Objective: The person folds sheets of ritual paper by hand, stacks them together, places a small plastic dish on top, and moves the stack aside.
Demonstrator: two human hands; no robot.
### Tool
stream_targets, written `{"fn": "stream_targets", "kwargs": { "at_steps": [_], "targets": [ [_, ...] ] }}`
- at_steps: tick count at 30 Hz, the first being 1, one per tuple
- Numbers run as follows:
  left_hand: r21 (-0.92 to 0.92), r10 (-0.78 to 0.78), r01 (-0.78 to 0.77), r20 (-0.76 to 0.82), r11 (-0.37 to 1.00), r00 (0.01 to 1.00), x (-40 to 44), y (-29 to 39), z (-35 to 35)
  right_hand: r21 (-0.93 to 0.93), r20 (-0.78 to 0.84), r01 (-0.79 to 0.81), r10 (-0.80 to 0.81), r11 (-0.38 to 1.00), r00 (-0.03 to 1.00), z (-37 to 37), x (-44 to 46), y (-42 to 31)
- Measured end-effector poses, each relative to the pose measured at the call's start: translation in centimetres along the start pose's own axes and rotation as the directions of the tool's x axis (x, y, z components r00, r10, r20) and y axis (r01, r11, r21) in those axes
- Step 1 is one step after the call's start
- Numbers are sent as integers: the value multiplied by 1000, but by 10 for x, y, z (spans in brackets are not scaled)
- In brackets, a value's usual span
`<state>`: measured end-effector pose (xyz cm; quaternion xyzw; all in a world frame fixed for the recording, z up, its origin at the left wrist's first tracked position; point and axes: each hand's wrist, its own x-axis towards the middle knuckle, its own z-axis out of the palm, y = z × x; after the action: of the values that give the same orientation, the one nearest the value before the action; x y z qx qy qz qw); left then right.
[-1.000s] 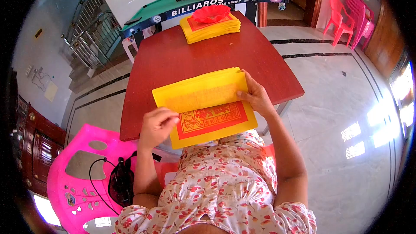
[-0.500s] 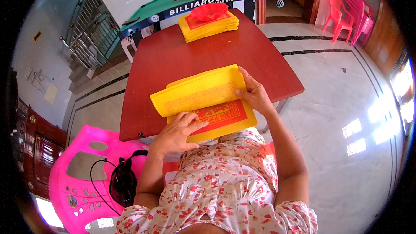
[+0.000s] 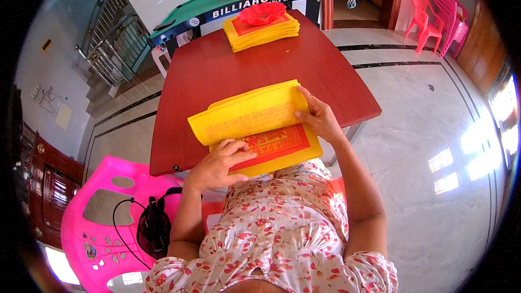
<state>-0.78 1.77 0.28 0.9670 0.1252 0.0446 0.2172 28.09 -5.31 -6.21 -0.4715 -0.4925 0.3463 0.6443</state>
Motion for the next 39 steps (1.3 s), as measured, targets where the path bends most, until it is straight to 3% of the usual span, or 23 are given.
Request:
{"fn": "stream_targets", "kwargs": {
  "at_steps": [9, 18, 26, 34, 39],
  "targets": [
    [-22, 48, -50, -64, 999, 997, 0, -4, 1, -33, -8, -57, 56, 998, 998, 1, -3, -8],
    [-54, 18, -33, -248, 998, 969, -9, -2, -13, -73, 5, -83, 83, 994, 997, -1, -1, -6],
    [-125, -110, 55, -494, 991, 862, -23, -14, -27, -97, 17, -93, 95, 991, 995, -2, -1, -10],
    [-164, -174, 93, -599, 982, 782, -22, -14, -32, 25, 49, -120, 118, 992, 992, -7, -1, -8],
    [-165, -173, 84, -660, 983, 731, -19, -21, -25, -125, -5, -103, 103, 987, 995, -4, -5, -15]
  ]
}}
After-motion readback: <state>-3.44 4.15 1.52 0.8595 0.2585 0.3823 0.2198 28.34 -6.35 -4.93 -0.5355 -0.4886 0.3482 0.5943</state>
